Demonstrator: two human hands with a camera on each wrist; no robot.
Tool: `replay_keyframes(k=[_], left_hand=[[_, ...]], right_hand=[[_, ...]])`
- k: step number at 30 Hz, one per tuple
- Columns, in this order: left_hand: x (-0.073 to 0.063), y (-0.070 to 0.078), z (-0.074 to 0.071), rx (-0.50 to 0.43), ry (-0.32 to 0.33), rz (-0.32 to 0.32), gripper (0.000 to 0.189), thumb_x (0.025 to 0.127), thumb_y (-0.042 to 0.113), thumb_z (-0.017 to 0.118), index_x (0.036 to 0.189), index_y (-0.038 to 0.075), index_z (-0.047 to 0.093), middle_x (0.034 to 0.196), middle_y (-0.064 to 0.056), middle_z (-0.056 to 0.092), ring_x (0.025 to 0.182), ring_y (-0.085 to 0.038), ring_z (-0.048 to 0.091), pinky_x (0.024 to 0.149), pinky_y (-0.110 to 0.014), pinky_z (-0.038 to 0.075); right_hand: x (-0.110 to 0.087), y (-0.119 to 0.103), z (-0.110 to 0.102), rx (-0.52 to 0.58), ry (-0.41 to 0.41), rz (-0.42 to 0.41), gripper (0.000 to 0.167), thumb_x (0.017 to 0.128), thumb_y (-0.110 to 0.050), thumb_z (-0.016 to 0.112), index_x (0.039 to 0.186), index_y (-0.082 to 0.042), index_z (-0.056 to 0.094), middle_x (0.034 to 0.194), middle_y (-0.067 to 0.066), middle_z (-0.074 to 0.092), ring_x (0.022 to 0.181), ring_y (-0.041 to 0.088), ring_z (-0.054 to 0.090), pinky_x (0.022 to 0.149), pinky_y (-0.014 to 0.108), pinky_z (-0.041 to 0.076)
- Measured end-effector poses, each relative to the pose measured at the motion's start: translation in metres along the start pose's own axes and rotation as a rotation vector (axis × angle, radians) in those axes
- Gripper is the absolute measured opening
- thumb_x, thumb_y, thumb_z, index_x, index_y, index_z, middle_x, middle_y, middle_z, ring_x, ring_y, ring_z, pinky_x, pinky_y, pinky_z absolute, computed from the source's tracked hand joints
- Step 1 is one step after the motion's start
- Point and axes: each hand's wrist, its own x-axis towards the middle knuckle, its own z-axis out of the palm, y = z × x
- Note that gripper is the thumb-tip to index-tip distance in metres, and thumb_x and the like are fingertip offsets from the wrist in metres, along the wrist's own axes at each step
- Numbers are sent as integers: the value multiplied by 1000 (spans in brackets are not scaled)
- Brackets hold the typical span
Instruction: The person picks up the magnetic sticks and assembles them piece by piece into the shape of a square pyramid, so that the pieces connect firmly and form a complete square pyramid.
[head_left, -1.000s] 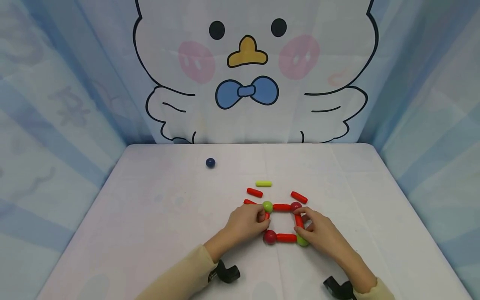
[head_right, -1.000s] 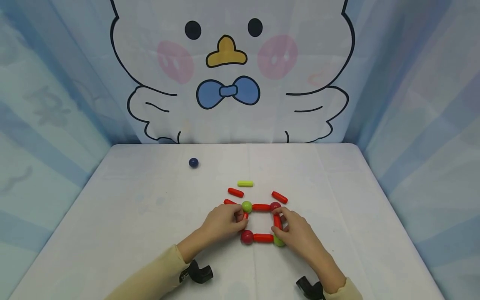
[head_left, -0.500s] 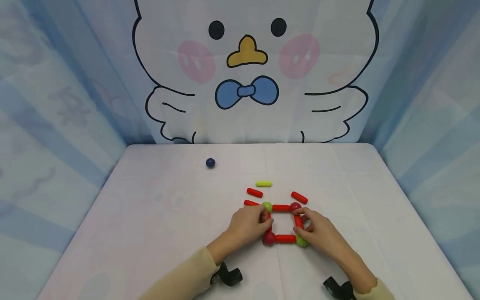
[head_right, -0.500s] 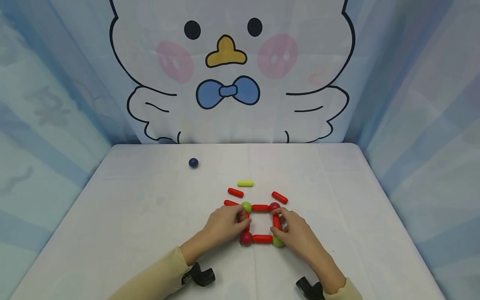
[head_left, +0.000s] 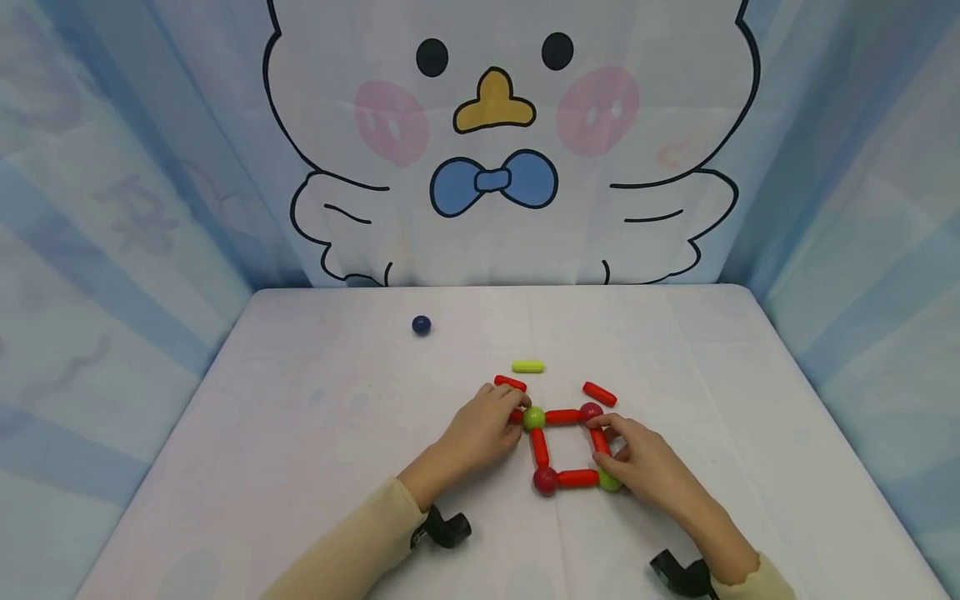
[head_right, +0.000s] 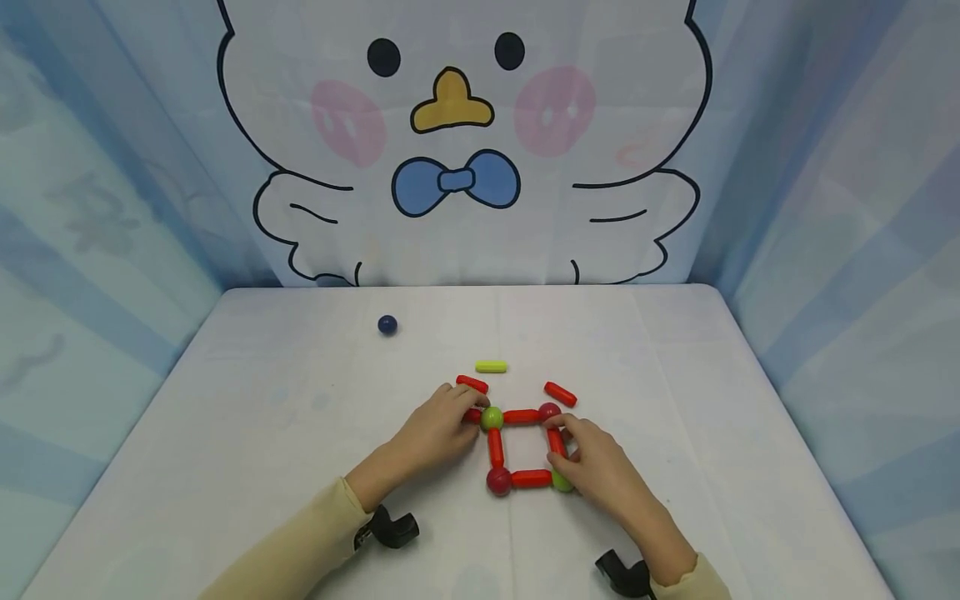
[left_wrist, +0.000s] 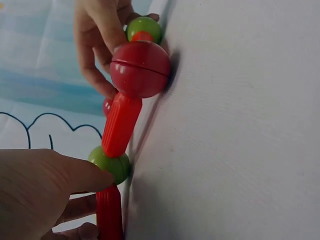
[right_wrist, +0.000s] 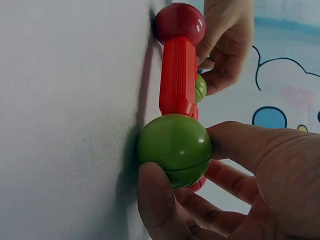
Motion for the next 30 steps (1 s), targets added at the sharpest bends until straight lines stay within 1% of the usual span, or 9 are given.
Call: replay_keyframes(k=[4,7,10,14,18,21,23,26,30], left_hand=[[0,-6,3,10,3,22,26,97,18,72,123,14,68,115,1,70,98,-14,54,85,-24,52],[0,-9,4,15,21,40,22,97,17,72,119,13,69,112,1,69,97,-14,52,83,-24,51],[-1,-11,4,19,44,47,14,98,15,69,111,13,71,107,-1,66,96,-16,51,79,-24,50],[-3,-15,2,0,85,26,10,98,11,67,104,15,74,103,-2,60,94,-16,50,76,-23,49],[-5,-16,-2,-26,140,2,13,99,12,67,111,14,72,105,-2,61,94,-16,54,79,-24,52],[-4,-13,-6,-54,164,-14,15,100,13,68,115,15,70,108,-1,62,94,-15,57,81,-24,54],[-4,-10,-9,-79,176,-19,15,100,13,68,115,15,69,109,0,63,94,-14,59,83,-24,55],[-4,-7,-11,-109,208,-7,15,100,11,68,115,15,69,111,0,63,94,-13,62,84,-23,56],[-4,-4,-14,-135,263,26,14,100,9,68,114,12,69,111,-1,62,93,-13,63,83,-24,57]], right_hand=[[0,-1,-1,22,-16,5,50,90,-18,79,136,-11,61,99,5,61,65,15,56,55,28,54],[1,-1,-1,38,-22,-1,49,91,-15,79,136,-11,61,101,6,62,64,15,57,55,29,54],[1,-1,-1,41,-23,-12,46,91,-13,77,135,-11,61,104,7,62,64,15,57,54,28,54],[2,-2,0,37,-31,-11,44,91,-12,77,133,-13,62,106,7,63,66,15,57,55,28,54],[3,-3,-2,0,-24,-43,44,91,-12,77,133,-14,64,114,7,65,74,15,57,58,26,53],[6,-3,-2,-36,-14,-87,43,93,-12,76,134,-14,64,122,7,66,82,15,55,63,24,51],[9,-4,-2,-46,-12,-109,45,93,-12,75,136,-14,63,126,8,66,84,15,55,66,24,51],[15,-7,-1,-55,-16,-140,47,94,-10,74,138,-12,60,127,8,67,85,15,56,69,24,50],[26,-12,2,-76,-25,-196,44,94,-8,73,137,-11,61,125,6,70,86,14,58,71,25,51]])
